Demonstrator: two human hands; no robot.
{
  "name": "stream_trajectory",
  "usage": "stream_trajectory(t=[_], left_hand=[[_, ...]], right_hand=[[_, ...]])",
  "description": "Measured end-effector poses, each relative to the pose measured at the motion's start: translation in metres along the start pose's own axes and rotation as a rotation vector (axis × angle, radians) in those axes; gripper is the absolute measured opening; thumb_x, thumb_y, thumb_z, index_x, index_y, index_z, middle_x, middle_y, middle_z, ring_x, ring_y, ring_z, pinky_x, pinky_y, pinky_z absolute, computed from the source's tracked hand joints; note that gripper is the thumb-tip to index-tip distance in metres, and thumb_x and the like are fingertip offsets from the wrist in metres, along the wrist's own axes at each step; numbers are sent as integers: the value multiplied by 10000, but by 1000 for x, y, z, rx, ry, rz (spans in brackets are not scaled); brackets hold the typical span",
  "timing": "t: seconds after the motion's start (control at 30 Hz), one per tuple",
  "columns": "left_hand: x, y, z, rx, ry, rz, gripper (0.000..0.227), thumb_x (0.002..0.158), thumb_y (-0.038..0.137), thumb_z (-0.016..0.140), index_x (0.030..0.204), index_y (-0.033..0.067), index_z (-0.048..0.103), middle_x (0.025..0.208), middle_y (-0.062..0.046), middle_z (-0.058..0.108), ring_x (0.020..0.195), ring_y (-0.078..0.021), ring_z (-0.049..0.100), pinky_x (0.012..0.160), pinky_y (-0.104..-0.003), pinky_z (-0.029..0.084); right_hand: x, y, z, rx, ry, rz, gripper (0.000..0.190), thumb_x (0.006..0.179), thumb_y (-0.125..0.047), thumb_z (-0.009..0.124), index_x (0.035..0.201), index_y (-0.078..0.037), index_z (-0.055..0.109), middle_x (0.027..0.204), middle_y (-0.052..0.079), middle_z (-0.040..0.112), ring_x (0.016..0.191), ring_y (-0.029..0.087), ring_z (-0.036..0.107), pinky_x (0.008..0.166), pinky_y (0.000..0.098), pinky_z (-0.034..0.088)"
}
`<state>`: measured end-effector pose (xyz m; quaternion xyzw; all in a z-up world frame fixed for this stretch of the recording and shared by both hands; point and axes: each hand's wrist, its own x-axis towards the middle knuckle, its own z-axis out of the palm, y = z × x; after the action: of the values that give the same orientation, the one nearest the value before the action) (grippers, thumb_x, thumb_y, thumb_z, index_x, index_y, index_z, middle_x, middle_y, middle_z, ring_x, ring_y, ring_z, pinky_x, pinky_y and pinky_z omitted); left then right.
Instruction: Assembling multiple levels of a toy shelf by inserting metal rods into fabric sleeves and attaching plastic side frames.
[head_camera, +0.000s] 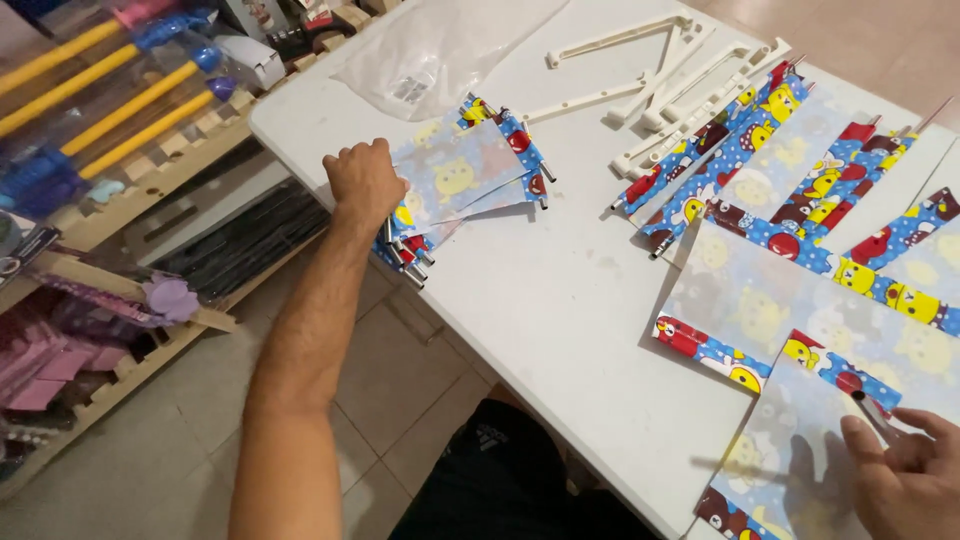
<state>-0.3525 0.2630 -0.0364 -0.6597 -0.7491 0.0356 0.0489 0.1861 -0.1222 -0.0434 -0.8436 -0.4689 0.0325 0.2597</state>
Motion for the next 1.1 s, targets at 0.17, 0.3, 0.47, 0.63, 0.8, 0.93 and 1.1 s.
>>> stream_trajectory(t=[0.17,0.3,0.47,0.63,0.8,0.93,1.1], left_hand=[[0,8,4,119,295,68,311,766,156,720,1071,198,672,939,-17,692,969,-269,616,837,-442,370],[9,10,1,-142,341,172,372,727,-45,701,1053,107,606,896,-97,688,817,-353,702,627,-454,558],[-41,65,-95,-599,745,604,277,867,5,796,1119,61,697,870,-74,723,761,-322,684,593,-458,524],[-91,120,-189,-448,1044,969,176,912,-20,722,1041,92,682,735,-28,677,607,-249,618,491,-384,455],[-119,166,-252,-423,1154,1168,216,923,-71,673,1062,93,691,758,-24,709,629,-240,670,507,-374,468],[-138,222,-268,-533,1187,1296,247,867,-19,680,1032,162,712,753,14,730,626,-156,695,508,-345,513],[-175,338,-202,-607,925,1462,296,864,41,686,1117,184,635,884,-4,740,725,-227,732,554,-416,596]], right_hand=[[-5,5,1,24,116,-57,486,1050,-103,896,1420,138,694,898,240,693,805,332,660,715,459,544],[-1,27,11,57,188,-63,421,1031,-144,910,1350,58,724,772,111,618,719,208,569,690,379,481],[-4,2,-3,112,105,-19,401,1033,-302,805,1286,-8,706,701,85,568,629,208,510,541,399,425],[-6,11,-1,138,170,-128,397,1009,-316,802,1238,-5,710,693,44,555,628,178,498,571,367,424],[-8,7,-6,187,161,-120,410,1016,-311,779,1254,13,704,684,45,544,609,168,465,519,356,400],[-10,-7,-17,303,145,-50,331,1130,-264,619,1223,51,657,747,64,448,667,193,405,522,380,378],[-9,26,1,447,200,-96,268,1274,-89,479,1292,74,690,1151,212,662,897,298,606,671,409,445]])
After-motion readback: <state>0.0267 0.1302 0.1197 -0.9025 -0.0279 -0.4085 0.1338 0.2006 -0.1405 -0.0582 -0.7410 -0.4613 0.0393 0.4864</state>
